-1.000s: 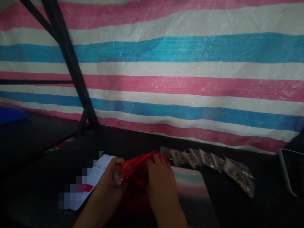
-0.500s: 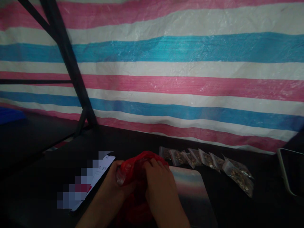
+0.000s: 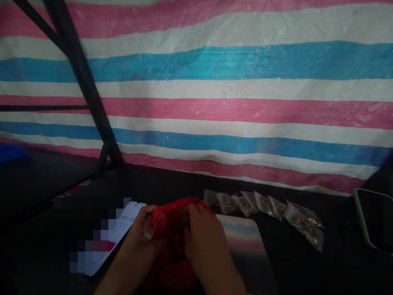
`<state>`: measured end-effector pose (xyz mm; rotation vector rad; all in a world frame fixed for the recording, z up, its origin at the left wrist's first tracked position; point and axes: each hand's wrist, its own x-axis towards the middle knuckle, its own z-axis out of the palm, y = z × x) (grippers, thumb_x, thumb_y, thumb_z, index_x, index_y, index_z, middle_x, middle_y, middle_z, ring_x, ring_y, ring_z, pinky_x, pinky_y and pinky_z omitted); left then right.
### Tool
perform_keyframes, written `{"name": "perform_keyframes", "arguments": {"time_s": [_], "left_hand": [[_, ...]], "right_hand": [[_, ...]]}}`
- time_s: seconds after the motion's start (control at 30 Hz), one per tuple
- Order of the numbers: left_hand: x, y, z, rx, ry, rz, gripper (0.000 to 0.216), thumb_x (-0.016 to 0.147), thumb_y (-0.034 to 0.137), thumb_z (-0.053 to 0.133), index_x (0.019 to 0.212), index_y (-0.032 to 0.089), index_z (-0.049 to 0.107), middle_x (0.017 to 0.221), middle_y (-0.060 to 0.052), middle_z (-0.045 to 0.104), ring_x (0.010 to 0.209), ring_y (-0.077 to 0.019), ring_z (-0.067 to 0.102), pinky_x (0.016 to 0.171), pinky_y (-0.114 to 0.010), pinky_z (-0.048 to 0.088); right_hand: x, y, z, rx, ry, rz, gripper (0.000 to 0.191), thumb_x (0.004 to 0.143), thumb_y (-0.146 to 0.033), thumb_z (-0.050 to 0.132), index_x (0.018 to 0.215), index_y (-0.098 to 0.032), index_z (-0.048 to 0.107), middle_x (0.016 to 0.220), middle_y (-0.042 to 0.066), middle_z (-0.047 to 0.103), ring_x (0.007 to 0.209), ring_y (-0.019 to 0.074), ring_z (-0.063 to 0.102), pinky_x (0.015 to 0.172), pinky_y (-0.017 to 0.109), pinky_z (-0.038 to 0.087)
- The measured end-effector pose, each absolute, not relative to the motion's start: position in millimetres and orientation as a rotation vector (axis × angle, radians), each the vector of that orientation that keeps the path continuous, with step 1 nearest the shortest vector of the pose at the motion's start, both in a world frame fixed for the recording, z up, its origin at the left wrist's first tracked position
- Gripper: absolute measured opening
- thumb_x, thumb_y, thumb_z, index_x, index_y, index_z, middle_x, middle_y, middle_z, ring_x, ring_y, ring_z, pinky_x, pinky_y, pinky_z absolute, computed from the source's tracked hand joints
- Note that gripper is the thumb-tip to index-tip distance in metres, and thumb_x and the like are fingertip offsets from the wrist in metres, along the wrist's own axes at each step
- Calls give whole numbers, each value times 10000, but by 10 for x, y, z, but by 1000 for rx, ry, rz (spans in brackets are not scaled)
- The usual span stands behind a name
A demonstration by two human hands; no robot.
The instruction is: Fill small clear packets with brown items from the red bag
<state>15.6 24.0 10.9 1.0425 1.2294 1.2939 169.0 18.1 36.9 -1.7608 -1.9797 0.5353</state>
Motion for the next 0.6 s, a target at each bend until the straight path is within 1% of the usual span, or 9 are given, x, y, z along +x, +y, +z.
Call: {"name": "perform_keyframes", "arguments": {"time_s": [0.1, 0.23, 0.4, 0.53, 0.6], "left_hand": [[160, 253, 83, 1045, 1225, 1333, 573, 576, 119, 675, 1119, 266, 568, 865, 47, 721, 687, -199, 727, 643, -321, 614], [122, 282, 74, 1005, 1224, 1353, 590, 553, 113, 669, 1110, 268, 551, 859, 47, 723, 719, -208, 731, 686, -344, 628], [59, 328, 50, 1009, 1246, 1333, 601, 564, 118, 683, 1135, 254, 556, 862, 38, 733, 729, -226, 743, 657, -343, 624], [46, 342, 15, 1004, 1264, 1353, 587, 577, 136, 697, 1127, 261, 535, 838, 40, 739, 695, -225, 742, 625, -335, 616], [50, 328, 27, 1022, 1284, 1382, 569, 602, 138, 681, 1138, 263, 535, 851, 40, 742, 697, -212, 738, 640, -330, 615]], "right_hand": [[1687, 170, 376, -1757, -2000, 538, 438, 884, -21, 562, 1258, -197, 707, 1308, 106, 753, 1211, 294, 685, 1035, 403, 483], [1679, 165, 410, -1759, -2048, 497, 454, 878, 29, 509, 1200, -204, 728, 1275, 95, 761, 1197, 280, 682, 1017, 391, 476], [1654, 170, 409, -1725, -2098, 510, 395, 915, -19, 516, 1174, -218, 738, 1265, 83, 763, 1171, 268, 688, 975, 369, 476], [1658, 151, 388, -1708, -2107, 519, 397, 893, -20, 519, 1144, -231, 741, 1203, 68, 783, 1115, 265, 708, 923, 366, 476], [1657, 135, 381, -1679, -2118, 512, 410, 882, -11, 511, 1135, -233, 744, 1199, 67, 785, 1119, 266, 710, 930, 373, 472]]}}
